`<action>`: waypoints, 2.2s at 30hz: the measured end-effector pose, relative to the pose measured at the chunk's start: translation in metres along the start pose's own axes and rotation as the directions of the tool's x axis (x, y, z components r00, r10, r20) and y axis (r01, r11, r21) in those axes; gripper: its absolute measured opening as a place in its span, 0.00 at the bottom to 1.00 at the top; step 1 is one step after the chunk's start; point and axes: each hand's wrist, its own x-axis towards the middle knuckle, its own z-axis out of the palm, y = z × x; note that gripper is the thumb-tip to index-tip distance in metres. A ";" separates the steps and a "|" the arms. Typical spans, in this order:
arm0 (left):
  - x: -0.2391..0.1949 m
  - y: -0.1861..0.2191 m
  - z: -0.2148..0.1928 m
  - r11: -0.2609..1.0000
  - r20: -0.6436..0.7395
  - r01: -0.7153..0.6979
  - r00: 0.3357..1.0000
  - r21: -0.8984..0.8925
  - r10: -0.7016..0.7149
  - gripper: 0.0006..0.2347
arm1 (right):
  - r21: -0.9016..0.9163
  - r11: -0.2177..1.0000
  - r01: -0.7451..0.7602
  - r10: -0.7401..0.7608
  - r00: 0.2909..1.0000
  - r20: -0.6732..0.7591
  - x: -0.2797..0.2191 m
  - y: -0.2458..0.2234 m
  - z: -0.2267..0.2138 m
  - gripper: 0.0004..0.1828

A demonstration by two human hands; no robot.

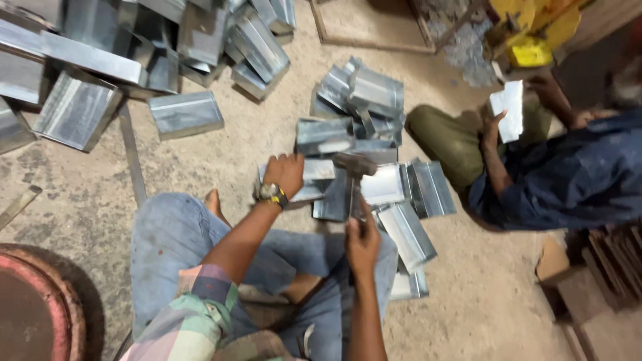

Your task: The person shapes small rectangular metal containers using a hammer. They pick up individual metal pieces from a pile on the floor and strike the edges and surfaces to flatten or bend them into shape.

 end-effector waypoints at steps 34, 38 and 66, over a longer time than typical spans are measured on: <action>-0.054 0.017 0.082 0.841 -0.267 0.226 0.880 -0.492 -0.392 0.19 | -0.249 0.968 0.009 0.026 0.990 0.138 -0.009 -0.066 0.013 0.26; -0.055 0.017 0.077 0.843 -0.318 0.212 0.859 -0.494 -0.402 0.25 | -0.116 0.993 -0.028 0.046 0.986 0.160 -0.013 -0.060 0.021 0.26; -0.015 0.018 -0.017 0.999 -0.031 0.049 0.998 0.002 -0.049 0.09 | 0.253 0.954 -0.162 0.182 0.982 -0.058 -0.013 0.045 0.013 0.27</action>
